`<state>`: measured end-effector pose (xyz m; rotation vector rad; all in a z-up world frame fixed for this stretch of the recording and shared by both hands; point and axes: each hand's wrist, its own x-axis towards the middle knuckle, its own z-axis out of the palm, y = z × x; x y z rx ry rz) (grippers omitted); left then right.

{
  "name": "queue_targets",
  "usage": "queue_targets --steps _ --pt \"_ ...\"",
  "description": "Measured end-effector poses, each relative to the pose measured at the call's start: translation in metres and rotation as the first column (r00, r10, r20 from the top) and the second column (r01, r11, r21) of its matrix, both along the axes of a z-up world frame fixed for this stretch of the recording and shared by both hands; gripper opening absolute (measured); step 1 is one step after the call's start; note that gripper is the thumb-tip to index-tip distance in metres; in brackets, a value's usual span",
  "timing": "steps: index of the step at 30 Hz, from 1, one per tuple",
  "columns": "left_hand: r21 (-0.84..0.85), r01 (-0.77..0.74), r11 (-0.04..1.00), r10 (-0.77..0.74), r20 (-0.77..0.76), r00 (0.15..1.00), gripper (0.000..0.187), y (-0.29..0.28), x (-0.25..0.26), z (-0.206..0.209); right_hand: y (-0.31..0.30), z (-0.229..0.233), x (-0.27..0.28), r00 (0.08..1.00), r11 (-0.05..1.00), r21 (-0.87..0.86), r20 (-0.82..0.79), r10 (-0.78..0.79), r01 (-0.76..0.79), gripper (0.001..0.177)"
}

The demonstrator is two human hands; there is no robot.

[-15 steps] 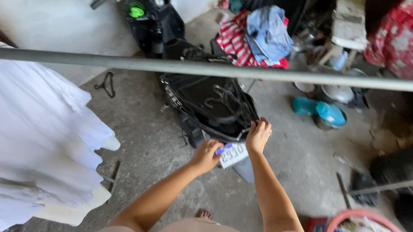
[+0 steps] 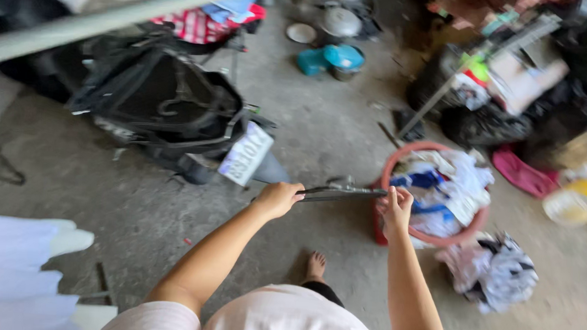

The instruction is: The person takes wet clothes from a red basin, places them on hangers, and hangs them on a metal drying rack. The person handles pants, shirts, and other garments one by one, using various hangers to organize them on the rack.

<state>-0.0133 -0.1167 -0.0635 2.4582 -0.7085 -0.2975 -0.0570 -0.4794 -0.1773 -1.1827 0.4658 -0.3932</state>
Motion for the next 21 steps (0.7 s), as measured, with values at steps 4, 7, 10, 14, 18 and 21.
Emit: queue_targets --steps 4,7,10,14,18,21 --pt "-0.124 -0.016 0.992 0.008 -0.063 0.998 0.031 -0.111 -0.019 -0.063 -0.032 -0.004 -0.057 0.948 0.998 0.060 -0.318 0.016 0.004 0.056" --pt "-0.140 0.128 0.982 -0.125 0.030 0.992 0.036 -0.204 -0.032 -0.104 -0.032 -0.029 -0.076 0.923 0.979 -0.026 -0.339 0.183 -0.204 0.054" --pt "-0.052 0.269 0.962 -0.273 -0.199 0.941 0.045 -0.295 -0.049 -0.140 -0.064 -0.065 -0.064 0.972 0.997 0.020 -0.223 0.079 -0.076 0.045" --pt "-0.263 0.584 0.768 -0.640 -0.276 0.717 0.048 -0.411 -0.021 -0.185 -0.190 -0.095 -0.058 0.883 0.989 -0.110 -0.467 0.037 -0.099 0.032" --pt "-0.400 0.166 0.901 -0.406 -0.645 0.647 0.045 -0.487 0.044 -0.237 -0.297 -0.104 -0.073 0.855 0.915 -0.151 -0.437 0.278 -0.374 0.036" --pt "-0.067 -0.236 0.969 0.166 -0.530 0.831 0.040 -0.522 0.090 -0.274 -0.348 -0.094 -0.072 0.775 0.915 -0.017 -0.538 0.332 -0.404 0.039"
